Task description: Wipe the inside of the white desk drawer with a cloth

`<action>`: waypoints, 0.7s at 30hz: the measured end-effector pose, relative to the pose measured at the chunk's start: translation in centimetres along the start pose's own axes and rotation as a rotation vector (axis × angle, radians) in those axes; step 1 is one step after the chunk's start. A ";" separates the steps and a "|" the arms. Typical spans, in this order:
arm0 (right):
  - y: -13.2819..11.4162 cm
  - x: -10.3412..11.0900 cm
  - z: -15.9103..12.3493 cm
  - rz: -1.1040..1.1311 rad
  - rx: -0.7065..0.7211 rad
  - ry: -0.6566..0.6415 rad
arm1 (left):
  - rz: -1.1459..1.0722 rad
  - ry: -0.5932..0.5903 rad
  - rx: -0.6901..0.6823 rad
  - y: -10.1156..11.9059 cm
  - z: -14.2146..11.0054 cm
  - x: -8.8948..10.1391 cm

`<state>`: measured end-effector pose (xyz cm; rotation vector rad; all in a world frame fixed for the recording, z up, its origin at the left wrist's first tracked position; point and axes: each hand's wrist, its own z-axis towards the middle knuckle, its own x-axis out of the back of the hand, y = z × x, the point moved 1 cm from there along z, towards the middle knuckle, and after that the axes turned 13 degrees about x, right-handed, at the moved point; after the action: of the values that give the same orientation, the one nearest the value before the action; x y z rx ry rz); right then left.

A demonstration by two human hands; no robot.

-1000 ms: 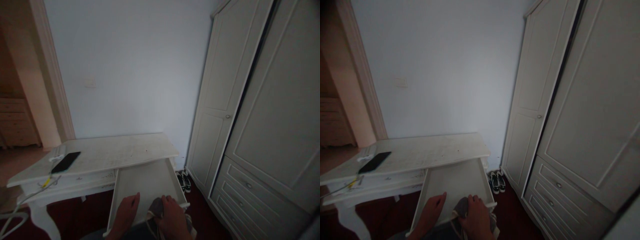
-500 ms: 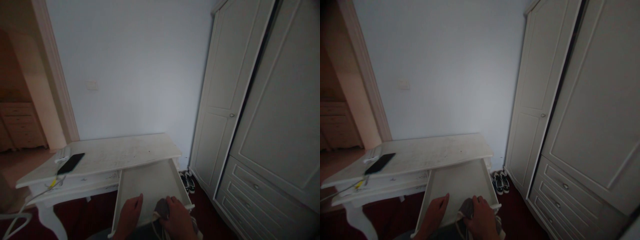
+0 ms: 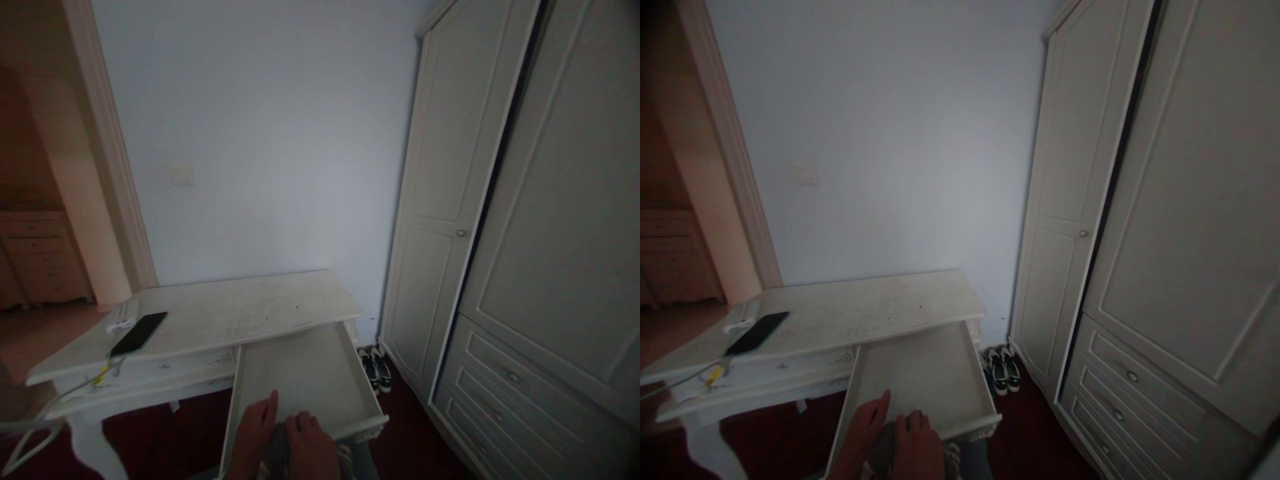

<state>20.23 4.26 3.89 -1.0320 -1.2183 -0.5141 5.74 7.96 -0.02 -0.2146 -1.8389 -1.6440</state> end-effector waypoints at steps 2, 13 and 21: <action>0.3 0.4 0.0 0.013 0.002 -0.002 | -0.021 0.034 0.008 -0.4 0.1 0.0; 12.4 5.8 -5.0 -0.100 -0.227 0.202 | 0.069 0.030 -0.019 0.2 -0.5 -0.5; 7.5 0.9 -1.3 -0.141 -0.046 0.172 | 0.051 0.003 -0.006 0.0 -0.3 -0.8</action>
<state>27.21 6.91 2.01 -0.9242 -1.1345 -0.7286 6.43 7.89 -0.46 -0.2589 -1.8121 -1.6142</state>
